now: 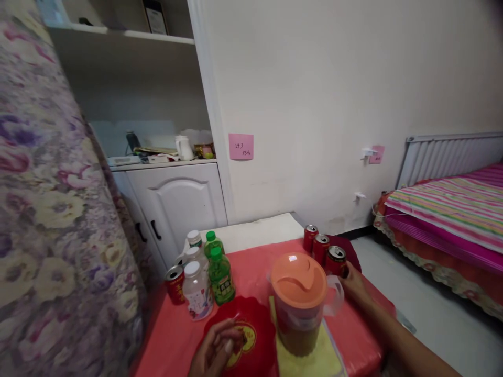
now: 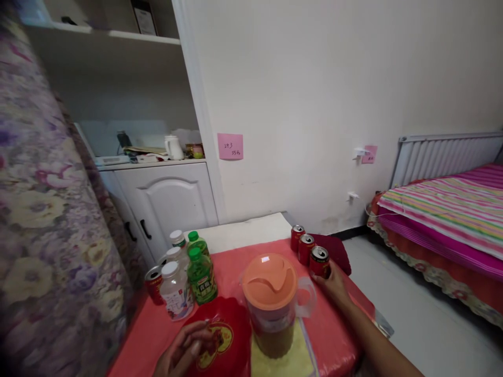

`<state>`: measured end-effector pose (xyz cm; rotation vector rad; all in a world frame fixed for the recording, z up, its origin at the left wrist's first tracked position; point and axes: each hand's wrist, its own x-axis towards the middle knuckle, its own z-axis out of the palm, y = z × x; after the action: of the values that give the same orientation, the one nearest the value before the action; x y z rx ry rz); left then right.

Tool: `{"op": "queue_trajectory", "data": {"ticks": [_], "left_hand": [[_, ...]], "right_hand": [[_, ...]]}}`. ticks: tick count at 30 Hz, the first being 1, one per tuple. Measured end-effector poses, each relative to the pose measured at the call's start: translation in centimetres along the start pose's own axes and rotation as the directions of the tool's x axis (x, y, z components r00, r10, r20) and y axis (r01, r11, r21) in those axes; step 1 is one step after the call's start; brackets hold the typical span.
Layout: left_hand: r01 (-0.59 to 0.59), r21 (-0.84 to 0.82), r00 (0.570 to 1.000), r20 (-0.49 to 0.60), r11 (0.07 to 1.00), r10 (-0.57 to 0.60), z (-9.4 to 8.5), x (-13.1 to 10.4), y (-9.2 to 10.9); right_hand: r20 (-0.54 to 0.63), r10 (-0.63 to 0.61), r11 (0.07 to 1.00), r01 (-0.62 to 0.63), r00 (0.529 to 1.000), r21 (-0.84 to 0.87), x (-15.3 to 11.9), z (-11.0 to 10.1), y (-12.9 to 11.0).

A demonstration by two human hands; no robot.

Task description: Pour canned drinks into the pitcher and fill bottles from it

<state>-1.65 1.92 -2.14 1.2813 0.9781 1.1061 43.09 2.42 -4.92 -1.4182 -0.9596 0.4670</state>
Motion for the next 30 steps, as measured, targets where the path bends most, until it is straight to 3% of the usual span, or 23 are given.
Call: {"op": "queue_trajectory", "data": {"ticks": [8, 12, 18, 21, 26, 30], "left_hand": [[0.040, 0.022, 0.995, -0.087, 0.999, -0.038, 0.7, -0.3, 2.3], [0.026, -0.006, 0.992, -0.125, 1.000, -0.026, 0.9, -0.7, 3.4], [-0.009, -0.037, 0.961, -0.278, 0.999, -0.002, 0.2, -1.2, 5.1], [-0.035, -0.073, 0.943, -0.332, 0.997, 0.009, -0.7, -1.3, 5.4], [-0.067, -0.151, 0.923, -0.385, 0.986, 0.004, -2.1, -1.5, 6.0], [-0.108, -0.137, 0.858, -0.513, 0.985, 0.023, -3.8, -1.2, 6.5]], "right_hand": [[0.072, 0.058, 0.998, -0.056, 0.996, -0.030, 0.3, -1.3, 1.8], [0.051, 0.121, 0.988, -0.115, 0.991, -0.106, 0.4, -3.2, 2.3], [0.087, 0.172, 0.951, -0.143, 0.981, -0.273, -1.3, -6.4, 1.2], [0.193, 0.161, 0.946, -0.096, 0.968, -0.310, -3.5, -6.0, 0.2], [0.342, 0.122, 0.950, -0.009, 0.932, -0.314, -7.1, -3.3, -1.0], [0.360, 0.099, 0.941, 0.030, 0.928, -0.336, -8.0, -2.2, -1.8]]}}
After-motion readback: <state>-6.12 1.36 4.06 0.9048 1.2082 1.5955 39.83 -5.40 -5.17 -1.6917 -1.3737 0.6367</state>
